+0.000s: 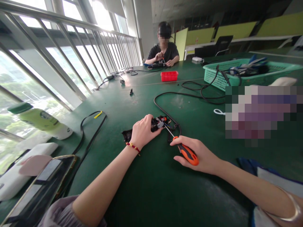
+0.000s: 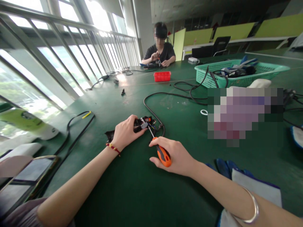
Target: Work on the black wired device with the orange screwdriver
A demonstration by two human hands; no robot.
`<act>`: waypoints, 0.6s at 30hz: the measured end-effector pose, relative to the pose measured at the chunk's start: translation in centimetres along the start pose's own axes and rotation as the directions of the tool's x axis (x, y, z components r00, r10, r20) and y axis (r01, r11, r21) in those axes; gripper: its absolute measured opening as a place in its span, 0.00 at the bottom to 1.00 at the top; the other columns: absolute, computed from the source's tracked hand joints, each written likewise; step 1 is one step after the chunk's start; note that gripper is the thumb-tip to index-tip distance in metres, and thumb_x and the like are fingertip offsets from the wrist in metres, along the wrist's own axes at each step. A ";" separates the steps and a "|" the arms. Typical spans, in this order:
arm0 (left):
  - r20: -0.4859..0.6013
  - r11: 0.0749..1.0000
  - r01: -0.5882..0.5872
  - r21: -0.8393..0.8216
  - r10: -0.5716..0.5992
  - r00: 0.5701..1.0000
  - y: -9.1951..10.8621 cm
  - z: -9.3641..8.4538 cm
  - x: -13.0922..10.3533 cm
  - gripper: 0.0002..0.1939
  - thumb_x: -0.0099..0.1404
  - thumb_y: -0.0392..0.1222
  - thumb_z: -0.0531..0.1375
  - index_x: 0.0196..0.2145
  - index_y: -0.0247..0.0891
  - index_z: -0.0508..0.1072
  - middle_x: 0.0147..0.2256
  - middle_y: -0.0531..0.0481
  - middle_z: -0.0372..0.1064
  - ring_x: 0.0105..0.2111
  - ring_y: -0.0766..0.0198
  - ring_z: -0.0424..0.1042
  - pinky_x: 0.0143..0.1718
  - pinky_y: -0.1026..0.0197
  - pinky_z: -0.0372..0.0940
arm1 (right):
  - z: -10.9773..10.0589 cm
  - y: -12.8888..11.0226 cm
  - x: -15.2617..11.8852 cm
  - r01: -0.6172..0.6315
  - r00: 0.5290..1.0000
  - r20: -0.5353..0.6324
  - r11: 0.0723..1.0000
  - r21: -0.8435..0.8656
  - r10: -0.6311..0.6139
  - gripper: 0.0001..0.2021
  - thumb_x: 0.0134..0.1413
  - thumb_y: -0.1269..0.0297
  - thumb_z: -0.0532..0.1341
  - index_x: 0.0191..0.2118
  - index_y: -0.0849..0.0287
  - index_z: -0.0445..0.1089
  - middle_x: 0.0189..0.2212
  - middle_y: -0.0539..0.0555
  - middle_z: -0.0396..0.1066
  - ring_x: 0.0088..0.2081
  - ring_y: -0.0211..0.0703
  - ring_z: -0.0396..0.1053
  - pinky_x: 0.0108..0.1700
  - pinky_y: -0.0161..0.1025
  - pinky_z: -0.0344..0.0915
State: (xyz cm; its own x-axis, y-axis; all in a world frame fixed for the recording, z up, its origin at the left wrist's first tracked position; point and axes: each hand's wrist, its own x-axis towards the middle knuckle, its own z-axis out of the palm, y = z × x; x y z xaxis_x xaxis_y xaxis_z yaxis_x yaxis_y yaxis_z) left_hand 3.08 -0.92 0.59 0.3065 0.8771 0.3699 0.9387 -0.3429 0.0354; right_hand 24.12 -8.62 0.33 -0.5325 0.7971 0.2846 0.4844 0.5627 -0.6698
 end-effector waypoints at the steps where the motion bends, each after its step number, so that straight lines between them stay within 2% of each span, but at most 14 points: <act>1: 0.001 1.000 0.000 0.000 0.000 1.000 0.0 0.0 0.0 0.20 0.59 0.57 0.54 0.41 0.39 0.60 0.36 0.50 0.70 0.33 0.57 0.72 0.29 0.60 0.58 | 0.1 0.0 0.0 0.017 1.000 0.005 1.000 -0.027 -0.017 0.15 0.49 0.63 0.62 0.44 0.57 0.63 0.34 0.51 0.67 0.25 0.35 0.62 0.30 0.35 0.62; 7: 0.024 1.000 0.010 0.000 -0.010 1.000 -0.1 0.0 0.0 0.20 0.59 0.58 0.54 0.41 0.39 0.60 0.37 0.49 0.70 0.34 0.57 0.72 0.30 0.61 0.59 | 0.2 0.3 0.1 0.066 0.998 0.018 0.996 -0.067 -0.065 0.16 0.48 0.65 0.62 0.45 0.56 0.63 0.40 0.55 0.69 0.31 0.38 0.68 0.35 0.37 0.66; 14: 0.022 1.000 0.010 -0.001 -0.010 1.000 -0.1 0.0 0.1 0.20 0.59 0.58 0.54 0.41 0.40 0.60 0.36 0.49 0.70 0.33 0.57 0.72 0.30 0.60 0.58 | 0.4 0.5 0.0 0.068 0.997 0.044 0.992 -0.106 -0.063 0.16 0.48 0.67 0.61 0.45 0.55 0.65 0.41 0.54 0.69 0.29 0.38 0.69 0.34 0.36 0.67; 18: 0.014 1.000 0.002 0.003 -0.002 1.000 -0.1 0.1 0.0 0.20 0.59 0.57 0.55 0.41 0.40 0.60 0.36 0.50 0.70 0.33 0.56 0.72 0.29 0.60 0.58 | 0.0 0.3 0.0 0.109 0.990 0.097 0.992 -0.061 -0.103 0.13 0.49 0.68 0.60 0.43 0.55 0.67 0.37 0.53 0.67 0.31 0.38 0.68 0.35 0.36 0.66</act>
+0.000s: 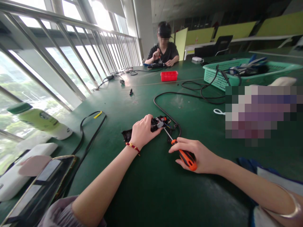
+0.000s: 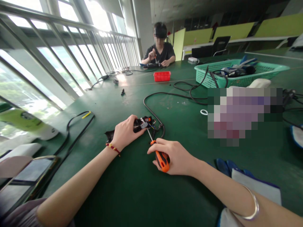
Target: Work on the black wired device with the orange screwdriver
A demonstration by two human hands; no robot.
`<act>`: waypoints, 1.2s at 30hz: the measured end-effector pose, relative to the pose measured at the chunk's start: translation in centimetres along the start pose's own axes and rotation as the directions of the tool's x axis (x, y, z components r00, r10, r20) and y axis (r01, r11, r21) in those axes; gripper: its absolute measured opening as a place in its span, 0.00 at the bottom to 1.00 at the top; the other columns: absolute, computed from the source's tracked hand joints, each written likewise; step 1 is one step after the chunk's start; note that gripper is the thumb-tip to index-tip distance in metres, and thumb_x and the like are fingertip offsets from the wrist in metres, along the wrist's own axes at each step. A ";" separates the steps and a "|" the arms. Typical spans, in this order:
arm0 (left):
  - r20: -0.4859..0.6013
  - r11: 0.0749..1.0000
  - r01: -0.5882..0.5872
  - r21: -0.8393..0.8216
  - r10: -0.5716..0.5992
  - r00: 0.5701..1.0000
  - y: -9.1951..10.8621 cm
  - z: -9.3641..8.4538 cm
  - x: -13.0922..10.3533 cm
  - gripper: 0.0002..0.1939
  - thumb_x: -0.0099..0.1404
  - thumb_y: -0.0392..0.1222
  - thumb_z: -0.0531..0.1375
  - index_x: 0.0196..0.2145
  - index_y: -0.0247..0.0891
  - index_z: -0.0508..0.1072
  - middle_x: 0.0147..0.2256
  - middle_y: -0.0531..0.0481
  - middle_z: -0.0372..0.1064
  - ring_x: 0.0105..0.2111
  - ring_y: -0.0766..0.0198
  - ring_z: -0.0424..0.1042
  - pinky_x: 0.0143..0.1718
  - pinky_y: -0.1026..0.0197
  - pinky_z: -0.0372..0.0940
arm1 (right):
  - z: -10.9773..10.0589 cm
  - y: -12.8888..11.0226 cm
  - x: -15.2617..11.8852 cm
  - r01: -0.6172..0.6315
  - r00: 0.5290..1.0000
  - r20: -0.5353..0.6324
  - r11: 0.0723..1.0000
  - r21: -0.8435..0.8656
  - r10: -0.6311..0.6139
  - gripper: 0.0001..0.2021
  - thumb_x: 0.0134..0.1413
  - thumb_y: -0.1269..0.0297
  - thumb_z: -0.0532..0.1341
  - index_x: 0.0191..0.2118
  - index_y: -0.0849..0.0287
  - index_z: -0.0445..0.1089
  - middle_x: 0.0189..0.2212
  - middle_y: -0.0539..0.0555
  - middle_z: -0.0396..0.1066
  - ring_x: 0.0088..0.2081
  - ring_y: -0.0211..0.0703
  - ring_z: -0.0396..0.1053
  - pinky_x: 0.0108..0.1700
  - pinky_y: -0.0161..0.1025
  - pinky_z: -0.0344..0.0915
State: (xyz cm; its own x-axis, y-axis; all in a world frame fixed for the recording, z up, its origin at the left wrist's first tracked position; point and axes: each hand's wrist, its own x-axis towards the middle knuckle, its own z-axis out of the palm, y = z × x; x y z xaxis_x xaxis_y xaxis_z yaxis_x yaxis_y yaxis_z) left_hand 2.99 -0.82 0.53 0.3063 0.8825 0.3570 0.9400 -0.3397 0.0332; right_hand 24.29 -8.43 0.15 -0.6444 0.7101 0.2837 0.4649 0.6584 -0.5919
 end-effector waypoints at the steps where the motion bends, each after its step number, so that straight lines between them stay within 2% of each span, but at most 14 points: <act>1: 0.000 1.000 -0.002 0.002 0.002 1.000 0.0 0.0 0.0 0.20 0.59 0.57 0.55 0.41 0.40 0.60 0.36 0.50 0.70 0.34 0.56 0.72 0.30 0.60 0.58 | -0.1 -0.1 0.0 0.019 1.000 0.004 1.000 0.018 -0.019 0.12 0.49 0.69 0.60 0.42 0.56 0.67 0.36 0.53 0.67 0.31 0.39 0.68 0.35 0.36 0.66; 7: 0.012 1.000 0.002 0.002 -0.002 1.000 0.0 0.0 0.0 0.22 0.59 0.58 0.55 0.42 0.39 0.60 0.37 0.49 0.70 0.35 0.55 0.72 0.31 0.60 0.60 | -0.2 -0.8 -0.1 0.116 0.991 -0.079 0.986 0.116 -0.107 0.14 0.50 0.72 0.58 0.45 0.56 0.65 0.31 0.51 0.65 0.30 0.38 0.65 0.34 0.35 0.63; 12: 0.018 1.000 0.005 0.006 -0.005 1.000 0.1 -0.1 0.0 0.21 0.60 0.58 0.54 0.42 0.39 0.61 0.37 0.48 0.70 0.34 0.56 0.72 0.31 0.60 0.60 | -0.2 -0.5 -0.1 0.100 0.983 -0.169 0.984 0.147 -0.075 0.14 0.51 0.73 0.57 0.45 0.56 0.64 0.32 0.51 0.64 0.31 0.38 0.64 0.37 0.37 0.63; 22: 0.000 1.000 -0.001 0.007 0.001 1.000 0.0 0.1 0.0 0.21 0.59 0.57 0.55 0.42 0.39 0.61 0.37 0.49 0.71 0.34 0.56 0.72 0.31 0.60 0.60 | -0.2 -0.3 0.0 0.045 0.993 -0.114 0.976 0.211 -0.021 0.17 0.51 0.73 0.58 0.48 0.59 0.64 0.33 0.52 0.64 0.33 0.38 0.65 0.40 0.37 0.62; 24: -0.007 1.000 -0.005 0.003 0.005 1.000 0.0 0.1 0.0 0.21 0.59 0.57 0.55 0.41 0.39 0.61 0.37 0.50 0.71 0.34 0.56 0.72 0.31 0.60 0.59 | -0.2 -0.3 0.0 0.033 0.993 -0.117 0.959 0.280 0.000 0.18 0.51 0.69 0.59 0.49 0.59 0.63 0.33 0.52 0.64 0.32 0.37 0.65 0.38 0.37 0.62; 28: -0.028 1.000 -0.009 -0.006 0.009 1.000 0.0 -0.1 -0.1 0.21 0.58 0.57 0.55 0.41 0.39 0.61 0.36 0.50 0.71 0.33 0.56 0.72 0.31 0.61 0.59 | -0.1 0.1 -0.2 0.001 0.990 -0.122 0.864 0.503 0.070 0.23 0.53 0.55 0.58 0.53 0.57 0.61 0.33 0.52 0.63 0.26 0.35 0.61 0.27 0.35 0.61; 30: -0.039 1.000 -0.016 -0.009 0.015 0.999 0.1 -0.2 -0.2 0.21 0.57 0.57 0.56 0.41 0.39 0.61 0.35 0.50 0.71 0.33 0.57 0.72 0.30 0.61 0.59 | 0.0 0.3 -0.3 -0.037 0.969 -0.182 0.828 0.559 0.166 0.21 0.57 0.54 0.54 0.54 0.56 0.60 0.27 0.49 0.62 0.21 0.33 0.57 0.23 0.33 0.57; 33: -0.047 1.000 -0.024 -0.012 0.023 0.999 0.1 -0.2 -0.2 0.21 0.56 0.57 0.57 0.40 0.39 0.61 0.35 0.51 0.70 0.33 0.57 0.72 0.30 0.61 0.59 | 0.2 0.4 -0.3 -0.073 0.878 -0.357 0.824 0.562 0.321 0.13 0.59 0.63 0.52 0.50 0.54 0.61 0.18 0.43 0.55 0.16 0.30 0.51 0.19 0.30 0.51; 36: -0.049 1.000 -0.020 -0.013 0.020 0.999 0.1 -0.3 -0.2 0.22 0.56 0.58 0.57 0.41 0.39 0.61 0.35 0.51 0.70 0.33 0.57 0.72 0.30 0.61 0.58 | 0.1 0.3 -0.1 0.000 0.791 -0.525 0.858 0.514 0.314 0.14 0.52 0.72 0.57 0.44 0.53 0.60 0.21 0.43 0.58 0.19 0.31 0.58 0.23 0.31 0.57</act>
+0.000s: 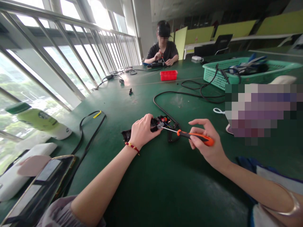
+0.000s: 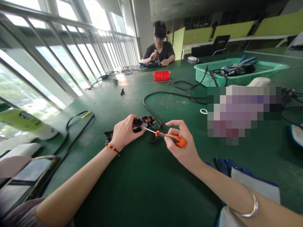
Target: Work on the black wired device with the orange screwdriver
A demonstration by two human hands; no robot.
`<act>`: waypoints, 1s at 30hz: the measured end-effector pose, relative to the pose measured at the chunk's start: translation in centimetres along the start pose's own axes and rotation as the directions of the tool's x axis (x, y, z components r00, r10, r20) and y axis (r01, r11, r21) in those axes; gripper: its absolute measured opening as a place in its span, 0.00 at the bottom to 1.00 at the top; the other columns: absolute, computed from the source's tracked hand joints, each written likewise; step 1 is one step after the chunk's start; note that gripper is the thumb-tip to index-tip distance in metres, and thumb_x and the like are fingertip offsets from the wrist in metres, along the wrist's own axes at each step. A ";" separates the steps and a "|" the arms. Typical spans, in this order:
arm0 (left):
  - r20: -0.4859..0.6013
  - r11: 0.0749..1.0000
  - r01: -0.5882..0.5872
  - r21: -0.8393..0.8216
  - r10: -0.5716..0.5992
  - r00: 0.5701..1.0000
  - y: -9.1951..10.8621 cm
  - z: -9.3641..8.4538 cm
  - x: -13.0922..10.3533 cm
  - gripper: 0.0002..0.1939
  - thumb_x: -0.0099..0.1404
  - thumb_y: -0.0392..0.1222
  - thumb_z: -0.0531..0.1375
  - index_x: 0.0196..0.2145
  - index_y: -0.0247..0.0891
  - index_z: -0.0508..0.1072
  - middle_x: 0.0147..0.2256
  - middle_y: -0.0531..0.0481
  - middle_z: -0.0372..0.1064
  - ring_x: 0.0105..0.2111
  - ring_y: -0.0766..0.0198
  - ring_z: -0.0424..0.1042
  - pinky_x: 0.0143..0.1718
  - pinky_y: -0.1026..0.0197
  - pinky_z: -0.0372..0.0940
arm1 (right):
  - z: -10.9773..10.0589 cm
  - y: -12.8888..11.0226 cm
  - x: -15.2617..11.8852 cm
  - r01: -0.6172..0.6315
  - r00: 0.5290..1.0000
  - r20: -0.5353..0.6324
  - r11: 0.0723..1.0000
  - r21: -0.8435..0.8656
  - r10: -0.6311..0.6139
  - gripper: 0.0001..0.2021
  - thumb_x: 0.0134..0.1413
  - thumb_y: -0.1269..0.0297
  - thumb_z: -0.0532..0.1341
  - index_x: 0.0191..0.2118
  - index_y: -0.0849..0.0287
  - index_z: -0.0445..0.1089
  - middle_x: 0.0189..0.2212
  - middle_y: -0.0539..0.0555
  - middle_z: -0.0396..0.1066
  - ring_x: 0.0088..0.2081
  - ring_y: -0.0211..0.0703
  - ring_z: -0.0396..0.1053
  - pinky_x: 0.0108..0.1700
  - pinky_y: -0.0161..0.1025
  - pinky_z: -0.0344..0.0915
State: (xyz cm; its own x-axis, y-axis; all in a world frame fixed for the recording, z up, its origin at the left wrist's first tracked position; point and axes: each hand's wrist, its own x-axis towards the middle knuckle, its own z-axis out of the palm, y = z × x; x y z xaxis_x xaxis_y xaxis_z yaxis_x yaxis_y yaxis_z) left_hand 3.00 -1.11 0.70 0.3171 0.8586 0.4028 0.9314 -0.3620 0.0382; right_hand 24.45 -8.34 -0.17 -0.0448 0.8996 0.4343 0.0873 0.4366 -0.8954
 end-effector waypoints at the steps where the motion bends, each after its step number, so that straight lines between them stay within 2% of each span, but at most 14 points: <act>1: 0.002 1.000 0.002 0.001 -0.002 1.000 0.0 0.0 0.0 0.22 0.56 0.58 0.57 0.41 0.39 0.61 0.35 0.51 0.70 0.33 0.57 0.72 0.30 0.61 0.59 | 0.1 -0.1 0.1 0.045 0.998 -0.041 0.999 -0.010 -0.046 0.15 0.50 0.74 0.58 0.43 0.54 0.59 0.23 0.44 0.61 0.22 0.33 0.62 0.26 0.32 0.61; 4: 0.014 1.000 0.010 0.004 -0.010 1.000 0.0 0.0 0.0 0.22 0.56 0.58 0.57 0.41 0.39 0.61 0.36 0.51 0.70 0.33 0.57 0.72 0.30 0.61 0.59 | 0.2 -0.3 0.2 0.123 0.987 -0.097 0.991 -0.059 -0.129 0.17 0.45 0.76 0.60 0.42 0.55 0.60 0.31 0.48 0.64 0.30 0.37 0.66 0.35 0.36 0.64; 6: 0.019 1.000 0.010 0.002 -0.010 1.000 0.1 0.0 0.1 0.22 0.56 0.58 0.57 0.41 0.39 0.61 0.36 0.50 0.70 0.33 0.57 0.72 0.31 0.61 0.59 | 0.2 -0.4 0.1 0.105 0.992 -0.070 0.993 -0.060 -0.109 0.17 0.46 0.74 0.60 0.43 0.56 0.59 0.29 0.48 0.63 0.28 0.36 0.65 0.31 0.35 0.63; 9: 0.022 1.000 0.011 0.004 -0.011 1.000 0.1 0.0 0.1 0.22 0.56 0.57 0.56 0.41 0.39 0.61 0.36 0.50 0.71 0.33 0.57 0.72 0.31 0.60 0.59 | 0.2 -0.6 -0.1 -0.008 1.000 -0.002 0.996 -0.087 0.008 0.10 0.51 0.70 0.58 0.41 0.56 0.61 0.19 0.43 0.58 0.18 0.32 0.55 0.19 0.30 0.54; 11: 0.026 1.000 0.013 0.006 -0.013 1.000 0.1 0.0 0.1 0.22 0.56 0.57 0.56 0.41 0.39 0.61 0.35 0.50 0.71 0.33 0.56 0.72 0.31 0.60 0.59 | 0.2 -0.7 -0.2 -0.042 0.999 -0.003 0.992 -0.121 0.042 0.07 0.53 0.69 0.57 0.39 0.56 0.62 0.16 0.41 0.55 0.15 0.31 0.52 0.17 0.30 0.51; 14: 0.022 1.000 0.012 0.004 -0.012 1.000 0.1 -0.1 0.1 0.22 0.56 0.58 0.56 0.41 0.39 0.61 0.35 0.50 0.70 0.33 0.56 0.72 0.30 0.60 0.59 | 0.3 -0.7 0.0 0.073 0.993 -0.080 0.986 -0.153 -0.086 0.14 0.48 0.74 0.60 0.41 0.56 0.61 0.23 0.44 0.62 0.22 0.33 0.62 0.26 0.31 0.61; 16: 0.020 1.000 0.013 0.004 -0.013 1.000 0.2 -0.1 0.1 0.22 0.56 0.58 0.56 0.40 0.39 0.61 0.35 0.50 0.70 0.33 0.56 0.72 0.30 0.60 0.59 | 0.4 -0.7 0.2 0.126 0.986 -0.092 0.982 -0.143 -0.140 0.19 0.44 0.75 0.60 0.44 0.56 0.59 0.28 0.47 0.64 0.27 0.35 0.65 0.32 0.33 0.64; 18: 0.024 1.000 0.016 0.006 -0.016 1.000 0.2 -0.2 0.1 0.22 0.56 0.57 0.56 0.41 0.39 0.61 0.35 0.50 0.70 0.33 0.56 0.72 0.30 0.60 0.59 | 0.4 -0.8 0.2 0.084 0.995 -0.040 0.991 -0.105 -0.089 0.18 0.46 0.73 0.60 0.45 0.56 0.59 0.25 0.45 0.62 0.24 0.34 0.63 0.27 0.32 0.62; 21: 0.031 1.000 0.017 0.006 -0.017 0.999 0.1 -0.1 0.1 0.22 0.56 0.58 0.57 0.41 0.39 0.61 0.36 0.50 0.70 0.34 0.56 0.72 0.31 0.60 0.59 | 0.4 -1.1 0.1 -0.021 0.999 0.036 0.991 -0.135 0.026 0.08 0.51 0.69 0.58 0.39 0.57 0.62 0.18 0.42 0.58 0.16 0.30 0.54 0.18 0.29 0.53; 23: 0.033 1.000 0.018 0.005 -0.018 0.999 0.1 0.0 0.1 0.22 0.56 0.58 0.57 0.41 0.39 0.61 0.36 0.50 0.70 0.34 0.56 0.72 0.31 0.61 0.59 | 0.4 -1.1 0.0 -0.016 1.000 0.023 0.986 -0.168 0.020 0.07 0.51 0.70 0.59 0.38 0.57 0.63 0.18 0.43 0.60 0.16 0.30 0.55 0.19 0.30 0.54; 27: 0.030 1.000 0.015 0.002 -0.015 0.999 0.0 0.1 0.1 0.22 0.57 0.59 0.55 0.42 0.39 0.61 0.36 0.50 0.70 0.33 0.56 0.72 0.31 0.60 0.59 | 0.6 -0.9 0.1 0.108 0.989 -0.082 0.984 -0.142 -0.120 0.17 0.45 0.74 0.61 0.43 0.56 0.60 0.28 0.47 0.64 0.28 0.35 0.65 0.31 0.34 0.64; 28: 0.033 1.000 0.011 0.002 -0.011 0.999 0.0 0.1 0.1 0.22 0.58 0.59 0.55 0.42 0.39 0.61 0.36 0.50 0.70 0.33 0.56 0.72 0.31 0.60 0.59 | 0.6 -0.8 0.1 0.107 0.990 -0.083 0.986 -0.124 -0.118 0.18 0.45 0.74 0.61 0.44 0.56 0.59 0.29 0.48 0.64 0.29 0.36 0.65 0.32 0.34 0.64; 30: 0.041 1.000 0.007 -0.002 -0.007 0.999 -0.1 0.1 0.2 0.22 0.58 0.59 0.55 0.42 0.39 0.61 0.37 0.49 0.70 0.34 0.57 0.71 0.31 0.60 0.59 | 0.5 -0.7 0.2 0.037 0.999 -0.020 0.995 -0.092 -0.039 0.16 0.48 0.70 0.60 0.44 0.55 0.60 0.25 0.46 0.62 0.25 0.35 0.63 0.27 0.33 0.61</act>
State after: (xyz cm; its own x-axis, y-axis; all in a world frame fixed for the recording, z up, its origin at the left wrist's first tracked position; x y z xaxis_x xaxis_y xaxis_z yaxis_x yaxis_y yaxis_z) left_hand 2.98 -0.88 0.64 0.3180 0.8751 0.3647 0.9331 -0.3570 0.0429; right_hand 23.90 -8.49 0.49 -0.0281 0.8818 0.4708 0.1768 0.4679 -0.8659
